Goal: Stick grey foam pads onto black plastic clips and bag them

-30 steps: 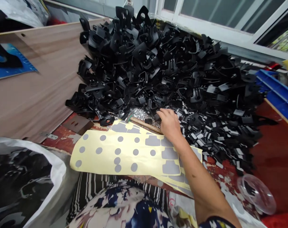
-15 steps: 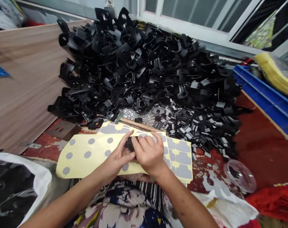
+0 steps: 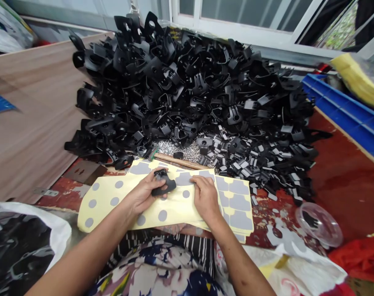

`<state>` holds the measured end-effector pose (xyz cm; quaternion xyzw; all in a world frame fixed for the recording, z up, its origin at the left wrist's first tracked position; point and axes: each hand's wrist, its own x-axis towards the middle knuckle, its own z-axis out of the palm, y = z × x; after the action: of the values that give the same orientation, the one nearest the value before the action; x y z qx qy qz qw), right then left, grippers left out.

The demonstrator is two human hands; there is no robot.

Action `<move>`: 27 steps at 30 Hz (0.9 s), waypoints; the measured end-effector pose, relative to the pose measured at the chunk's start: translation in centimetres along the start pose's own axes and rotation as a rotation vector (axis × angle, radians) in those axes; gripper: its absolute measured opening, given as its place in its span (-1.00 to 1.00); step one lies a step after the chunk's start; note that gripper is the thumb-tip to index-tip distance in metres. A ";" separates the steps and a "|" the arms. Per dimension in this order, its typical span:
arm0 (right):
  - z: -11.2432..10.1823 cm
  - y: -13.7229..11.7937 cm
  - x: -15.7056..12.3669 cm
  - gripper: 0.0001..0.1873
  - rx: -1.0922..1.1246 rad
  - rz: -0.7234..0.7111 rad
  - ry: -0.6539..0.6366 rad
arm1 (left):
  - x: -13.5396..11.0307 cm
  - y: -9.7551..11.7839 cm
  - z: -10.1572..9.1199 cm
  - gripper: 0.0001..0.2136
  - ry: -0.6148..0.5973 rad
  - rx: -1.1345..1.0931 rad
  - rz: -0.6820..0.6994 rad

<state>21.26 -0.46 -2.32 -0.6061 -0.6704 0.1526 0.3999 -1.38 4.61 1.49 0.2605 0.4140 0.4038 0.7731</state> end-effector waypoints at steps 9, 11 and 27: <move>-6.4 0.1 0.7 -0.73 0.740 0.147 -0.531 | 0.6 -0.3 -0.5 -0.39 0.052 -0.109 0.001; -6.2 -0.7 0.5 -0.73 0.761 0.160 -0.341 | 0.2 -0.4 -0.3 -0.37 0.041 -0.104 0.050; 1.5 -5.7 -0.1 -0.92 0.523 0.200 0.033 | -3.3 -1.0 1.3 -0.63 -0.188 -0.297 -0.009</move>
<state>16.21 -1.41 0.63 -0.5477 -0.5386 0.3491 0.5367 -0.96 1.20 2.90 0.1780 0.2768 0.4311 0.8402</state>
